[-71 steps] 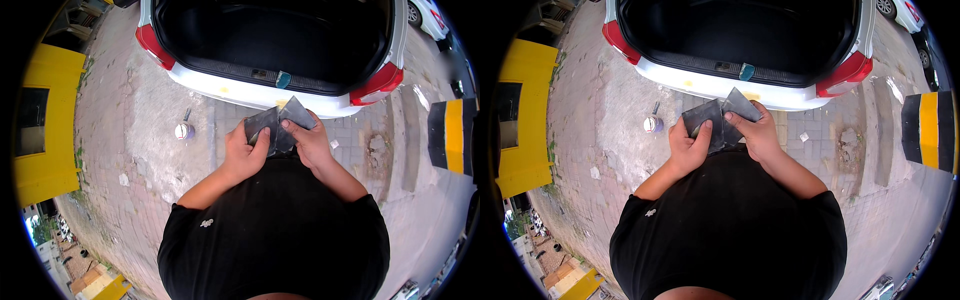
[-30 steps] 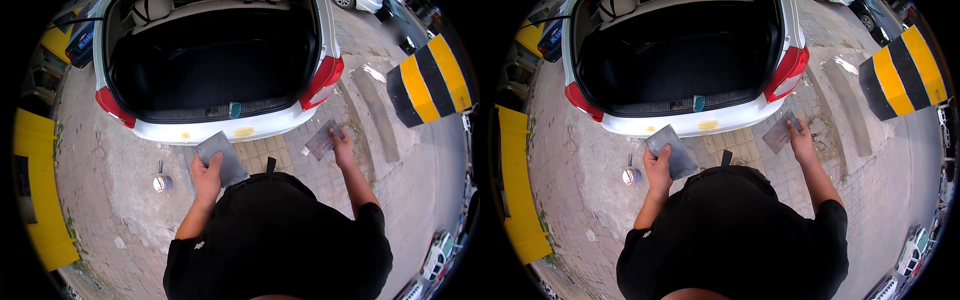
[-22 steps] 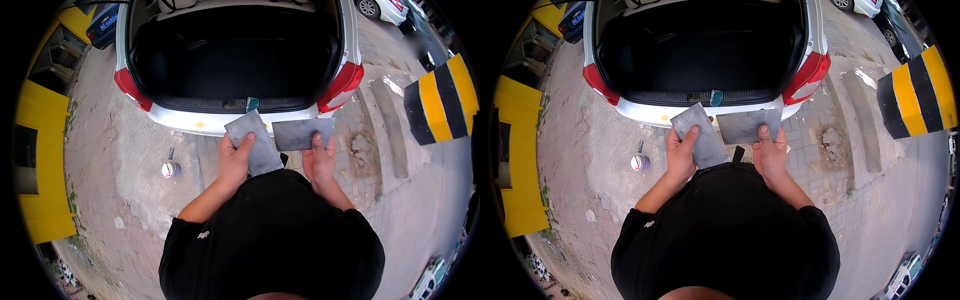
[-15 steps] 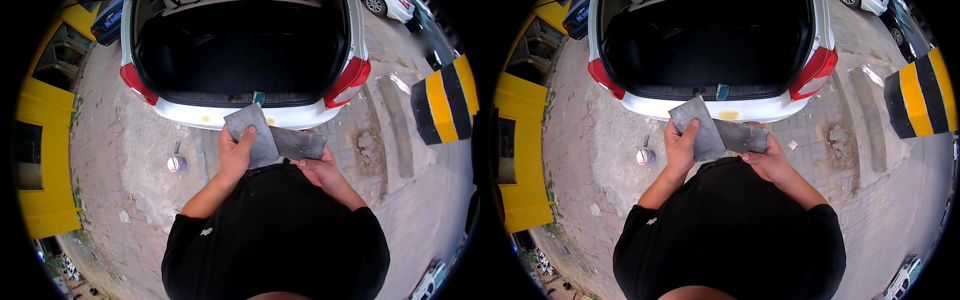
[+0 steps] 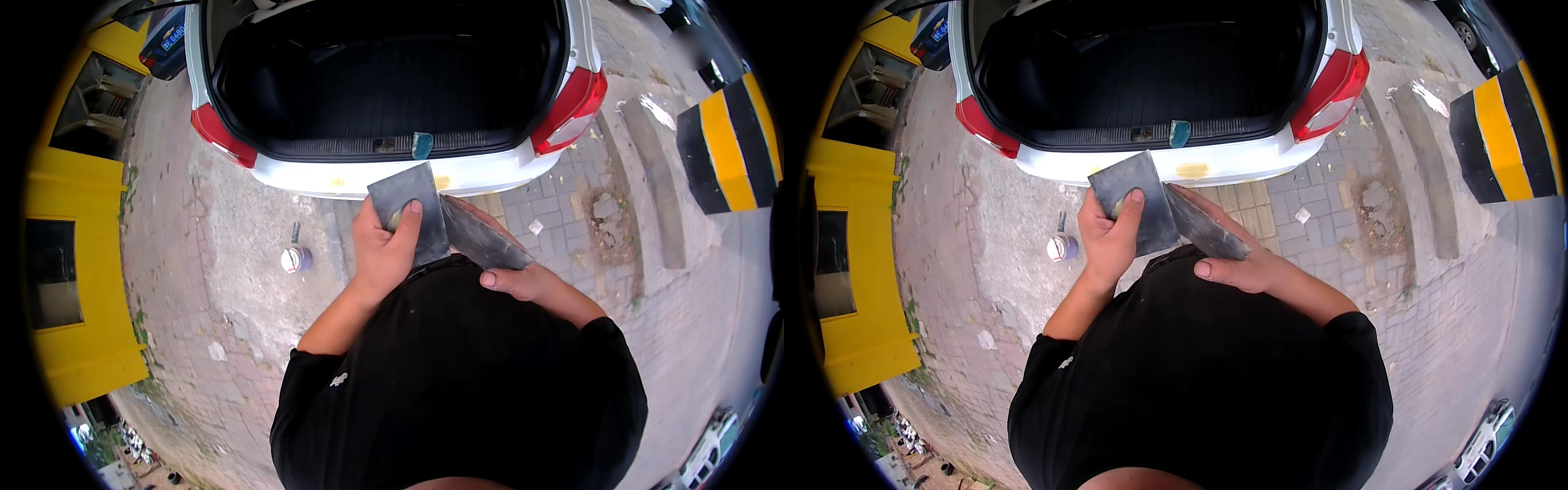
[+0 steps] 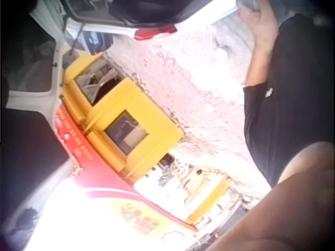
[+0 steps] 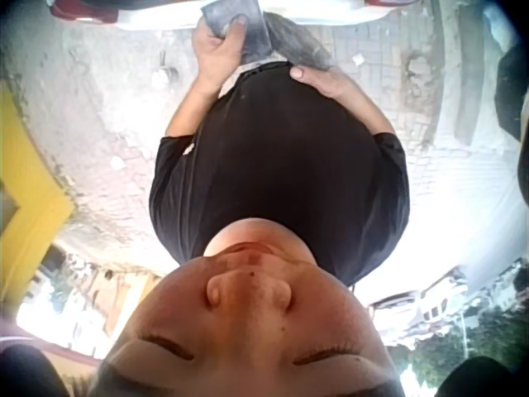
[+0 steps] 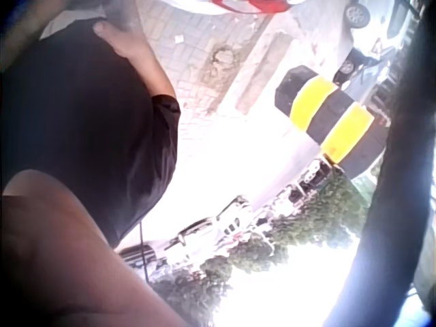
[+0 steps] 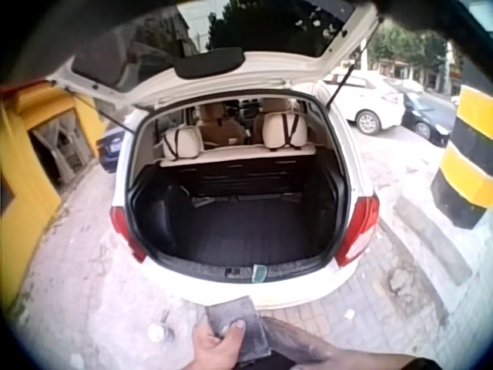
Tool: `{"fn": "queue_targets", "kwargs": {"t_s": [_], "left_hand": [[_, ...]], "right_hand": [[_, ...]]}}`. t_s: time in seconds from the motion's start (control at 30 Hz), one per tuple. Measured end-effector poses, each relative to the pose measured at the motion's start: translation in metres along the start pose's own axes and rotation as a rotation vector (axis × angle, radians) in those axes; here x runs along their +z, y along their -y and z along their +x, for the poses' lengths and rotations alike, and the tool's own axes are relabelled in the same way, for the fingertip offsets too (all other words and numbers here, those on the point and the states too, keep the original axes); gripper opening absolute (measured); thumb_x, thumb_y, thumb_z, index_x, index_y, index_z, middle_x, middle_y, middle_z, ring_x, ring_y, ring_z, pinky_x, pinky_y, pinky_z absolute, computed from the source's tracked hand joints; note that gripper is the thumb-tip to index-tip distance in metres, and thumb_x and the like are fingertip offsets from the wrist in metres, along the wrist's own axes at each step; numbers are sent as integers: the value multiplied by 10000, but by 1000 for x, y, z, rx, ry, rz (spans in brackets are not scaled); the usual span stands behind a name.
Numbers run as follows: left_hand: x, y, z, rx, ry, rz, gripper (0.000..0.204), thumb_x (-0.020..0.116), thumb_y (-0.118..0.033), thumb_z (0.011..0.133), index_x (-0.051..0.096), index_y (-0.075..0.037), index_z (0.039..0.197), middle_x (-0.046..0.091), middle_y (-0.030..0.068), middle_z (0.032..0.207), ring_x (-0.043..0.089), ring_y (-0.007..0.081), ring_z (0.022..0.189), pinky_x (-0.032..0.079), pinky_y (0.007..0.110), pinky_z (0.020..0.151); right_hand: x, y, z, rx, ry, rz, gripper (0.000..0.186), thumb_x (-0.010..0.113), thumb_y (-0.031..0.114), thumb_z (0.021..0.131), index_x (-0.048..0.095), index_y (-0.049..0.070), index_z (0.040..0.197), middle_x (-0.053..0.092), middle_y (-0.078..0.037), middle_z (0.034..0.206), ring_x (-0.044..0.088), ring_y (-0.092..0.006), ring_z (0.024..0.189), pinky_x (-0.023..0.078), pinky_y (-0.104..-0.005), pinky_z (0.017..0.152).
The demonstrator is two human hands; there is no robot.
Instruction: The person applies a yellowish body filler to the rear bumper of a white car using a putty knife. They spread the filler over a specific area, then scrape excess material from the tool onto a metal mixing board. The person then cleans the putty knife and board with a cloth.
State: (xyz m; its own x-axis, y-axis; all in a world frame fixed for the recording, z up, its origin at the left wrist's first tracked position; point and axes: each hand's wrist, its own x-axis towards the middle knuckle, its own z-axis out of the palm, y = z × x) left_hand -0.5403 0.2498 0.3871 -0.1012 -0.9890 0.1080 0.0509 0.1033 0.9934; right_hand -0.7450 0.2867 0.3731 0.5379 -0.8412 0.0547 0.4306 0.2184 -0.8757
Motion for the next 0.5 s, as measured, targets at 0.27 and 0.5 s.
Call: {"fn": "queue_targets", "kwargs": {"t_s": [0.27,0.5], "left_hand": [[29,-28,-14,118,391,130,173,671,-80,879,626,13,1018,695,126,914,686,214,808,525,316,747],[20,-35,11,78,471,-4,176,662,-87,917,630,15,1056,690,59,984,623,110,879,498,265,779]], "right_hand": [[-12,-5,8,-63,269,-293,725,746,223,847,364,-8,1417,547,-104,1270,525,-191,1157,420,-346,1002],[-33,5,18,71,235,-36,1115,868,470,692,252,-17,1483,418,-140,1429,442,-248,1297,363,-388,1073]]}}
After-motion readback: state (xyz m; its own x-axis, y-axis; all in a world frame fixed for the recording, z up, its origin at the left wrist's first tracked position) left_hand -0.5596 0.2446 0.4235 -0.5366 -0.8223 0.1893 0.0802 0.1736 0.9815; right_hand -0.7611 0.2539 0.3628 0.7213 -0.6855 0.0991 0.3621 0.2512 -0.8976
